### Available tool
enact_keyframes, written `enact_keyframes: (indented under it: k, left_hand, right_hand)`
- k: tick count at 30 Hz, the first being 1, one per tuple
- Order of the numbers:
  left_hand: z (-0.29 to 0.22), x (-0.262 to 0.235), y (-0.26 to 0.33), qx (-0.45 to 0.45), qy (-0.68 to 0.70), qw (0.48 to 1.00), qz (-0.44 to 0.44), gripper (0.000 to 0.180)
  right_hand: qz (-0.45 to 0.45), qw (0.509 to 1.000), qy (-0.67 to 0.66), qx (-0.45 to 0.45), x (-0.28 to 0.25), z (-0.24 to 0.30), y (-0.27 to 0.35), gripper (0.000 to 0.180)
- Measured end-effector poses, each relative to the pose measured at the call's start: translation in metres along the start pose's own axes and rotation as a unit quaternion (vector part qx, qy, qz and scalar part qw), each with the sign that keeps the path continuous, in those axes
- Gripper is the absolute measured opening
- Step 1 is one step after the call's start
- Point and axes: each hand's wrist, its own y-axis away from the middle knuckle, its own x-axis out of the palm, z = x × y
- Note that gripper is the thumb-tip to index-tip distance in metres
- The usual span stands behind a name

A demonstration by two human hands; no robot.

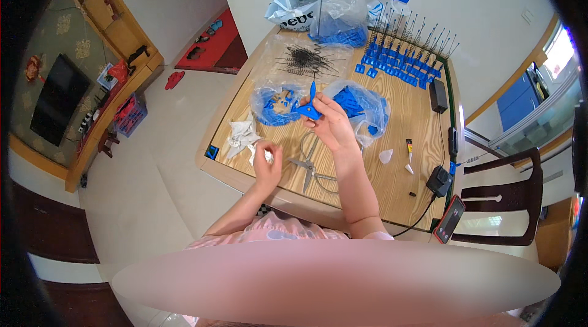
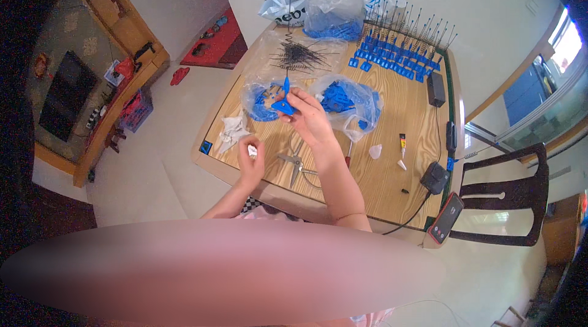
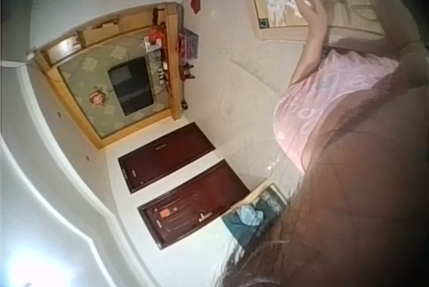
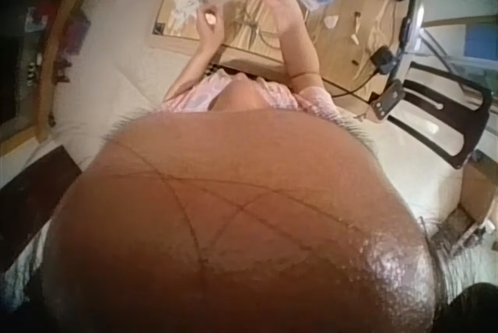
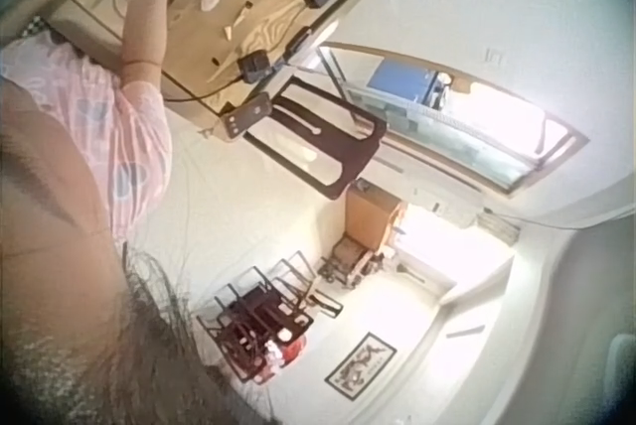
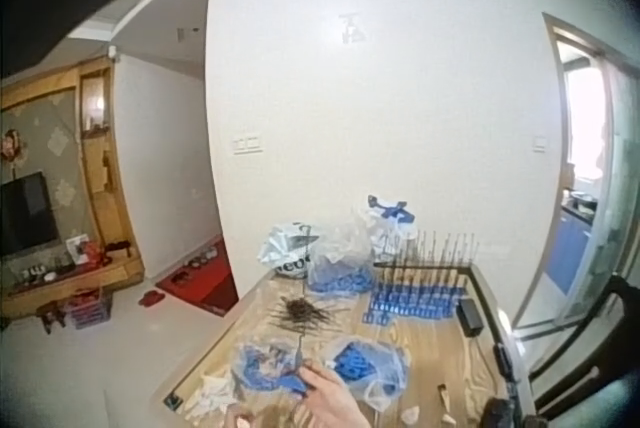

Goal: Manually assemble small blue plastic components with a metal wire and spring.

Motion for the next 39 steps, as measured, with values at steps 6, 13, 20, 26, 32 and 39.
enact_keyframes:
  k: [6, 13, 20, 26, 32, 39]
  left_hand:
    - [0.048, -0.002, 0.054, -0.138, -0.056, 0.984, 0.102, 0.02]
    - [0.057, 0.003, 0.05, -0.13, -0.009, 0.988, 0.089, 0.015]
    - [0.049, 0.001, 0.05, -0.081, -0.042, 0.992, 0.082, 0.009]
    - [0.014, -0.011, 0.005, -0.038, -0.02, 0.999, 0.009, 0.005]
    - [-0.08, -0.024, -0.085, 0.069, 0.044, 0.996, 0.022, 0.011]
    - [-0.091, -0.022, -0.095, 0.078, 0.001, 0.995, 0.062, 0.014]
  right_hand:
    - [-0.013, 0.999, -0.048, 0.016, 0.004, 0.001, 0.0, 0.018]
    - [0.007, 0.999, -0.047, 0.001, 0.003, 0.0, -0.002, 0.019]
    - [0.027, 0.998, -0.055, 0.001, -0.005, -0.005, -0.003, 0.019]
    - [0.074, 0.997, -0.003, 0.028, -0.001, -0.014, -0.002, 0.019]
    - [0.096, 0.993, 0.022, 0.058, 0.007, -0.022, 0.0, 0.019]
    - [0.125, 0.989, 0.038, 0.063, 0.008, -0.027, -0.001, 0.02]
